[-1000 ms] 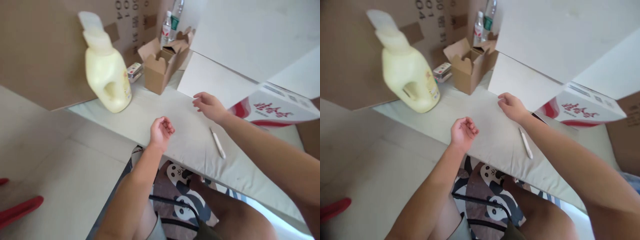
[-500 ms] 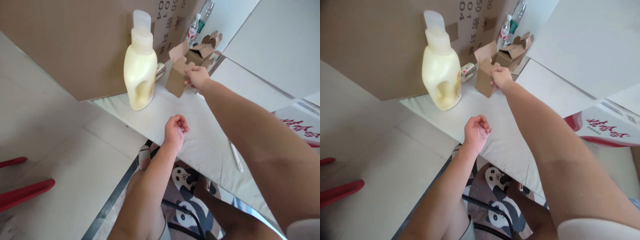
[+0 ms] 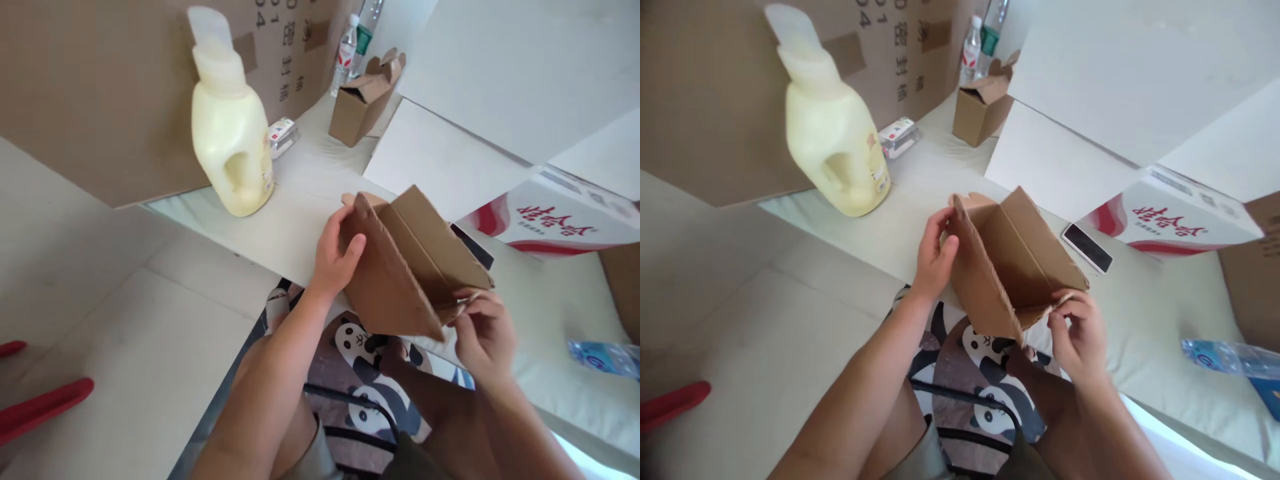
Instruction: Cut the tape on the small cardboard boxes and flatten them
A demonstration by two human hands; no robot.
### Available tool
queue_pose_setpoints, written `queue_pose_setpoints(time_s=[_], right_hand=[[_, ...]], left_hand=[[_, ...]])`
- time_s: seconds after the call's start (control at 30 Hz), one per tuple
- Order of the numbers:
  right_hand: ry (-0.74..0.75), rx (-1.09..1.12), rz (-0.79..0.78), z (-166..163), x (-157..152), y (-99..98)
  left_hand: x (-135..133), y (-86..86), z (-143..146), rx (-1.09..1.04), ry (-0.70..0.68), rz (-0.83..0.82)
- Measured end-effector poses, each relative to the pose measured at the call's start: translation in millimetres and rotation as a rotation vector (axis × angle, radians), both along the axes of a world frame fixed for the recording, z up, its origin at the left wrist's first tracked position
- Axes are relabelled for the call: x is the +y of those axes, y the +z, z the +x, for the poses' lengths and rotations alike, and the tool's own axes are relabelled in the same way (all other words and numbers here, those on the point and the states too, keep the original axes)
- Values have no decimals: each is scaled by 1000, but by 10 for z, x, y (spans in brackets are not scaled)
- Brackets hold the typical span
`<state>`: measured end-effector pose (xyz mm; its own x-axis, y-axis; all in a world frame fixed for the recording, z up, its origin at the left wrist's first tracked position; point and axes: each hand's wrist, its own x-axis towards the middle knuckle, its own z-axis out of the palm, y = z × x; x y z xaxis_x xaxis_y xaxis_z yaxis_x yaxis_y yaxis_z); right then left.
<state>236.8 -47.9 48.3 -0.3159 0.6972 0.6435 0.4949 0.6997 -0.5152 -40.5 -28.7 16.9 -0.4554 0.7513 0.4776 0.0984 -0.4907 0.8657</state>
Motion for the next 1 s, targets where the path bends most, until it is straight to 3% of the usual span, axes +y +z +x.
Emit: queue_pose_setpoints(time_s=[0.1, 0.2, 0.27, 0.33, 0.4, 0.47, 0.63, 0.83, 1.0], right_hand=[[-218, 29, 4, 206, -47, -209], [-392, 140, -34, 240, 45, -253], [-360, 308, -182, 234, 115, -276], [-238, 457, -397, 237, 152, -346], [-121, 532, -574, 249, 145, -457], [-66, 547, -632, 255, 114, -571], [-141, 536, -596, 197, 109, -632], [-371, 712, -595, 156, 150, -449], [-73, 640, -407, 200, 122, -426]], left_hand=[[92, -99, 131, 28, -11, -46], [174, -139, 203, 32, -47, -72], [221, -140, 234, -19, 5, -55], [264, -131, 257, -62, 63, -43], [311, -122, 268, -86, 35, -69], [365, -113, 271, -124, -27, -111], [481, -95, 298, -130, -259, -190], [437, -88, 368, 74, -324, -50], [382, -76, 341, 209, -249, -97]])
